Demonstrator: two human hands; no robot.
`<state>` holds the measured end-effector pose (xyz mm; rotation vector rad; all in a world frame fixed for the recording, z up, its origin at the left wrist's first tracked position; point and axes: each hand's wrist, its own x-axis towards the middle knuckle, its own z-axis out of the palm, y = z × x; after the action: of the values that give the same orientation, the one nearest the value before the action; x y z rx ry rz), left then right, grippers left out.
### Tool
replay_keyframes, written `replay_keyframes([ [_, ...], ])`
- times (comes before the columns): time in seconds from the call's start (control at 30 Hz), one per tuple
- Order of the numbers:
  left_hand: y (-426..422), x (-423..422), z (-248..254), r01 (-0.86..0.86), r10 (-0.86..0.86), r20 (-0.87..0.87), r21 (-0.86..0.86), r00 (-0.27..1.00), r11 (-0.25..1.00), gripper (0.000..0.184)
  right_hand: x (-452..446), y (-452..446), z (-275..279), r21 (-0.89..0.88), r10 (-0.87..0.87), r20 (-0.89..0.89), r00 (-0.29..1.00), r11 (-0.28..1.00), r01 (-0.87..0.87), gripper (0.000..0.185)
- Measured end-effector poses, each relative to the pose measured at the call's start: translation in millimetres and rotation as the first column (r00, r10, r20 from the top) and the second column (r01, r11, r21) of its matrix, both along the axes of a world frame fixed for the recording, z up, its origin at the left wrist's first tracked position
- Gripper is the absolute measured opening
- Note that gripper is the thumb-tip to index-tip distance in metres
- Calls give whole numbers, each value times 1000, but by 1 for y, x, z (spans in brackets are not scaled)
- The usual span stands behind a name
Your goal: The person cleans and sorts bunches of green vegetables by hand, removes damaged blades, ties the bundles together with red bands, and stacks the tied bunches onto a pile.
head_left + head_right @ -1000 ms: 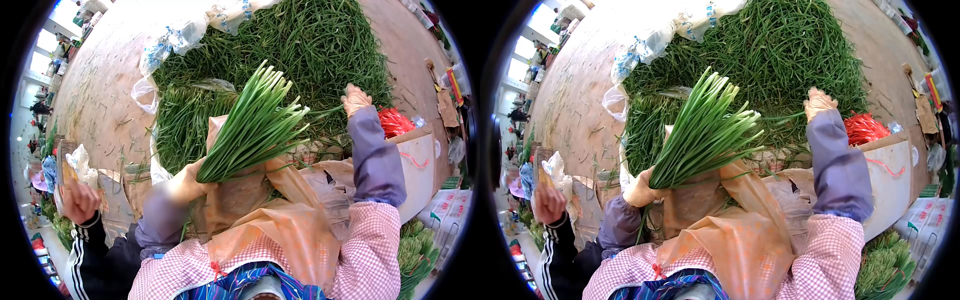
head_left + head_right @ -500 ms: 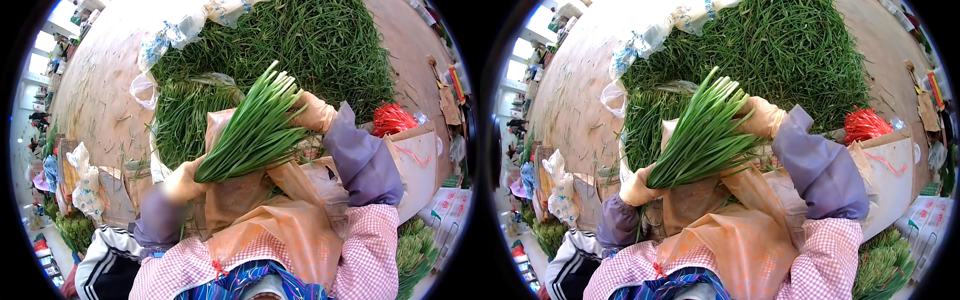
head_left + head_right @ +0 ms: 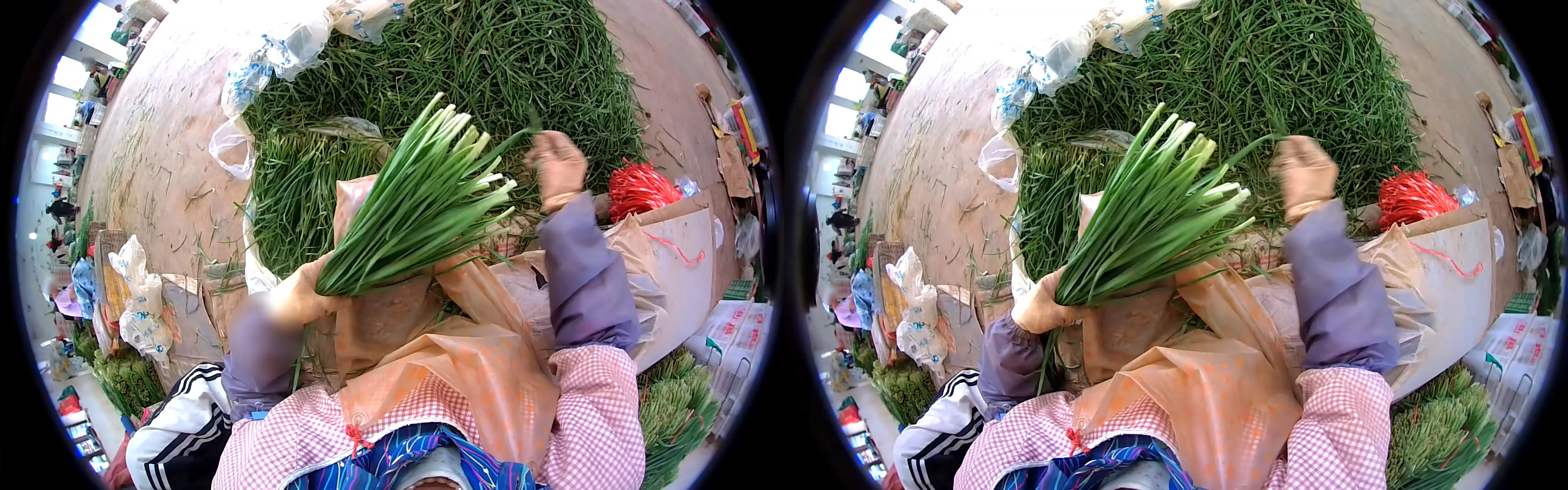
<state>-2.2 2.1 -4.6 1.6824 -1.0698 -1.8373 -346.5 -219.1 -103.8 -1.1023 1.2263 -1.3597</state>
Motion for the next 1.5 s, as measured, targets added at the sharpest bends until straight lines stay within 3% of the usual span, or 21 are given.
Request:
replay_keyframes([
  [0.03,0,-1,1,10,-10,23,8,1000,1000,66,-29,-13,-12,103,-85,-125,988,990,98,12],
  [0.07,0,-1,3,16,-17,45,17,999,1000,66,-76,-35,-49,250,38,-274,961,968,33,16],
  [0.1,-1,-2,3,13,-12,39,-12,999,1000,64,-95,-29,-40,204,173,-889,424,979,28,31],
  [0.17,-1,-5,1,-6,6,-4,-101,1000,995,61,-103,0,-42,202,201,-972,118,979,-1,48],
  [0.23,-1,-9,-1,-29,23,-44,-129,999,991,57,-92,17,-33,148,164,-913,373,986,-71,58],
  [0.3,-3,-9,2,-36,34,-36,-75,999,997,51,-75,28,-24,368,366,-643,673,918,-147,47],
  [0.33,0,-8,-4,-41,40,-18,-80,999,996,45,-66,42,-26,288,415,-421,807,904,-315,41],
  [0.37,-1,-5,-4,-17,17,-10,-27,1000,999,50,-61,52,-27,389,595,-123,794,765,-513,43],
  [0.43,-2,1,-4,28,-28,2,78,1000,997,59,-33,83,-25,422,729,-79,679,642,-640,52],
  [0.53,0,-2,-5,-12,13,-30,26,999,1000,55,12,116,1,474,791,-459,405,603,-641,61],
  [0.63,2,-1,-6,-21,23,-52,30,998,999,55,33,134,-3,113,686,-586,431,595,-795,44],
  [0.73,1,-2,0,11,-11,-14,27,1000,1000,58,17,124,-28,3,503,-766,401,626,-780,27],
  [0.9,3,-5,0,19,-19,29,-21,999,1000,71,-28,80,-48,56,213,-946,245,849,-525,15],
  [0.97,3,-8,1,-3,4,12,-85,1000,996,53,-50,64,-45,379,381,-924,-47,888,-260,20],
  [1.03,4,-10,2,-36,34,-20,-105,999,994,44,-64,55,-36,574,552,-815,-179,812,-109,23],
  [1.07,4,-11,3,-53,49,-43,-93,998,994,44,-68,61,-34,544,531,-834,-149,837,-59,28],
  [1.17,4,-12,2,-58,55,-40,-88,998,994,44,-59,76,-44,87,162,-936,312,966,-243,30],
  [1.23,3,-13,2,-63,60,-26,-96,998,993,44,-32,85,-27,341,481,-332,811,863,-372,19],
  [1.27,4,-15,3,-73,71,-27,-101,997,992,45,-20,91,-10,493,526,94,846,713,-498,22],
  [1.37,7,-18,0,-45,59,61,-202,996,978,50,10,113,20,564,537,368,759,520,-641,42],
  [1.5,12,-36,14,85,89,399,-400,913,912,60,46,125,-9,526,118,728,676,537,-660,53],
])
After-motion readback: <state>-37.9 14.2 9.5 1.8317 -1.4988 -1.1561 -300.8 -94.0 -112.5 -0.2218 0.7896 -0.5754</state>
